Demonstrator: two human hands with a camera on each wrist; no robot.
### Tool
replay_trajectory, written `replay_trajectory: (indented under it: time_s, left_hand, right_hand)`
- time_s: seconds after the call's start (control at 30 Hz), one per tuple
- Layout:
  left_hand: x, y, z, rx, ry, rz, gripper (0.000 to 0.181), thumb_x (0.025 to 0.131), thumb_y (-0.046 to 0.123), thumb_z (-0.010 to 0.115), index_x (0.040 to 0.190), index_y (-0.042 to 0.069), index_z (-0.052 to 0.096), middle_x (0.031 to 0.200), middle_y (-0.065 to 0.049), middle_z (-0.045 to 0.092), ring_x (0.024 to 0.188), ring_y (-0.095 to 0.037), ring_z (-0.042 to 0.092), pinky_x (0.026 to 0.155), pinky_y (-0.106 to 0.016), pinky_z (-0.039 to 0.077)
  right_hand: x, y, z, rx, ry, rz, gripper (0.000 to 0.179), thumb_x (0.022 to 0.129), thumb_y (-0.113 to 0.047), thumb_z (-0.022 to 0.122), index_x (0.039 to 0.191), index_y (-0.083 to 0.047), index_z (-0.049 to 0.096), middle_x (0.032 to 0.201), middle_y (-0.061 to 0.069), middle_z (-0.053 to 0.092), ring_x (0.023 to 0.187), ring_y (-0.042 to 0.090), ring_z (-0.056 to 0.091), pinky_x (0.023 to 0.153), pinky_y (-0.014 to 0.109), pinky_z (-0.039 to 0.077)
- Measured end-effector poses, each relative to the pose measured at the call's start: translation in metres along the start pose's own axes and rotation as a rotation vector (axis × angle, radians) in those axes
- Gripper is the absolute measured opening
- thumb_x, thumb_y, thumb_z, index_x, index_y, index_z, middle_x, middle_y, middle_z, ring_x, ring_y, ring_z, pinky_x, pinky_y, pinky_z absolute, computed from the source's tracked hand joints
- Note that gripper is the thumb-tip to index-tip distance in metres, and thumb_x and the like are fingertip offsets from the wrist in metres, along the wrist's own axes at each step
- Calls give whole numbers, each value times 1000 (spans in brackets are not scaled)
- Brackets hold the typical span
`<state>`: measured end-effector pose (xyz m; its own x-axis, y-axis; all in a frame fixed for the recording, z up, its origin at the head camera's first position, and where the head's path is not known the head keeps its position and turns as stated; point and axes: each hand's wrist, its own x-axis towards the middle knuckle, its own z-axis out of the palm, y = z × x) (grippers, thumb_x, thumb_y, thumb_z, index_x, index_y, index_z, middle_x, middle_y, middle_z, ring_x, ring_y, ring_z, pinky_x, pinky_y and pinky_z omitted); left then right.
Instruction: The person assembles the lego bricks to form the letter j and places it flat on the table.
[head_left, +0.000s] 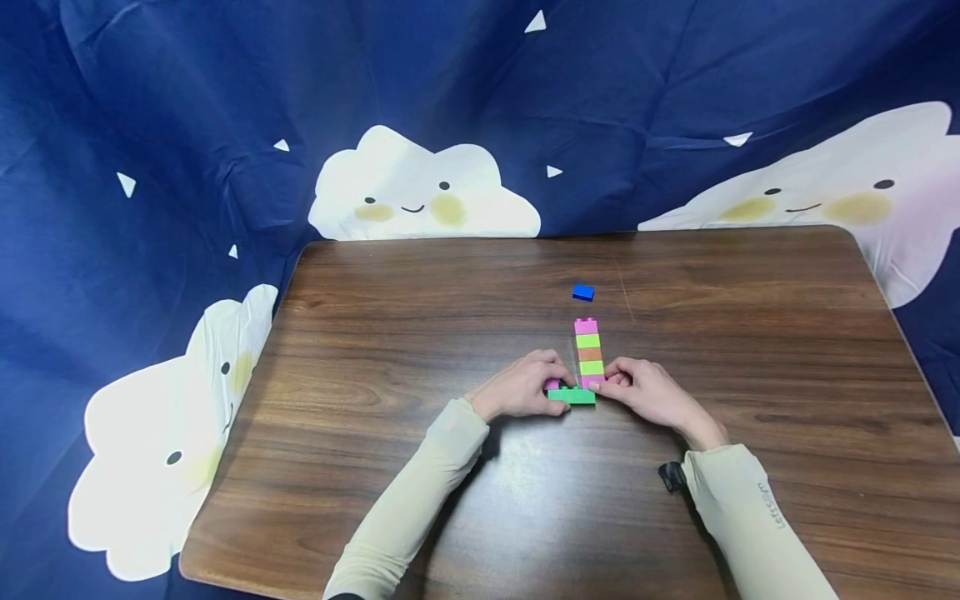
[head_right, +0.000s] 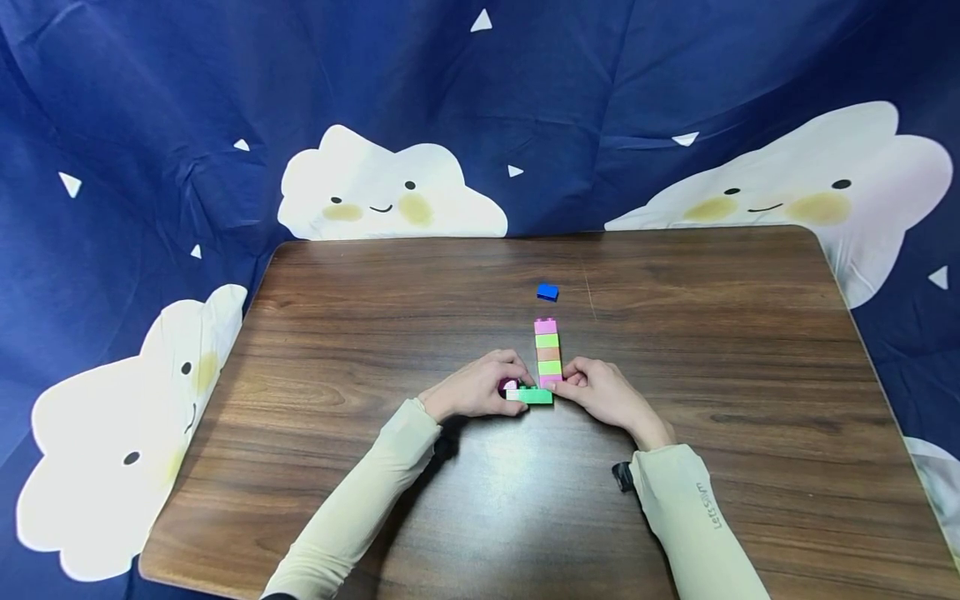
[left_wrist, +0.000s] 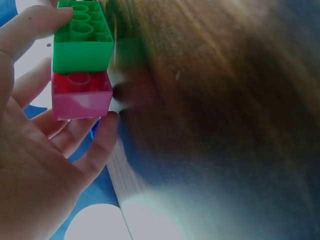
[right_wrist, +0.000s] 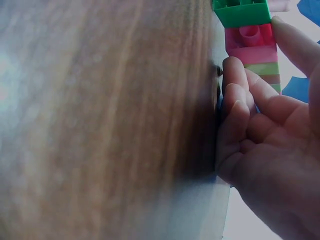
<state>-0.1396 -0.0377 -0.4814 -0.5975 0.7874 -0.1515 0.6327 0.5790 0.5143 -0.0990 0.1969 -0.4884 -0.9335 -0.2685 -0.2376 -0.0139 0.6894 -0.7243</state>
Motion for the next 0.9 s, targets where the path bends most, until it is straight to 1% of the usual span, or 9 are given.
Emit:
replay_trajectory:
  time_s: [0.17, 0.27, 0.4, 0.53, 0.67, 0.73, 0.83, 0.9]
  left_hand:
    - [0, 0, 0, 3, 3, -5, 34, 83, 33, 72, 114, 20, 69, 106, 5, 57, 99, -10, 51, 83, -19, 41]
    - [-1, -1, 1, 4, 4, -18, 35, 84, 33, 71, 116, 19, 69, 108, 5, 58, 101, -11, 50, 85, -21, 41]
    - [-2, -1, 1, 6, 2, -37, 36, 85, 34, 69, 118, 20, 68, 112, 5, 58, 105, -12, 50, 89, -25, 41]
    - [-3, -2, 1, -2, 14, -44, 36, 85, 37, 69, 117, 20, 68, 111, 5, 58, 104, -12, 50, 89, -25, 41]
    - [-3, -4, 3, -37, 37, -59, 38, 85, 42, 70, 116, 21, 68, 109, 6, 58, 103, -10, 50, 89, -23, 41]
    - [-4, -6, 4, -73, 46, -74, 40, 84, 43, 70, 116, 20, 68, 110, 5, 59, 104, -11, 50, 90, -23, 42]
    - [-5, -7, 4, -124, 51, -101, 45, 84, 45, 71, 120, 18, 65, 114, 4, 58, 107, -12, 48, 91, -23, 42]
    - [-6, -8, 4, -150, 44, -122, 50, 84, 45, 71, 124, 17, 63, 116, 2, 56, 108, -13, 46, 91, -24, 42]
  right_hand:
    - [0, 1, 1, -5, 3, 2, 32, 91, -37, 64, 98, -6, 67, 79, -2, 60, 72, 11, 49, 64, 23, 39]
    - [1, 2, 1, -4, -3, 7, 30, 91, -35, 64, 98, -7, 67, 78, -2, 59, 71, 11, 49, 64, 23, 39]
    - [1, 3, 2, -1, -11, 9, 30, 91, -36, 64, 99, -7, 67, 78, -2, 59, 72, 12, 49, 64, 23, 39]
    - [1, 3, 1, 1, -17, 13, 32, 91, -38, 64, 100, -7, 67, 79, -1, 59, 72, 13, 49, 64, 24, 39]
    - [1, 2, 2, 4, -14, 15, 32, 91, -38, 63, 100, -7, 67, 80, -1, 60, 73, 12, 50, 64, 24, 39]
    - [2, 2, 3, 3, -10, 11, 31, 91, -37, 64, 100, -7, 67, 80, -1, 61, 73, 12, 50, 65, 23, 40]
    - [2, 1, 3, -1, -7, 11, 29, 91, -36, 64, 99, -8, 68, 79, -1, 61, 72, 11, 50, 65, 23, 40]
    - [2, 0, 2, -7, -8, 8, 30, 91, -36, 64, 100, -8, 68, 79, -2, 61, 72, 11, 50, 65, 24, 40]
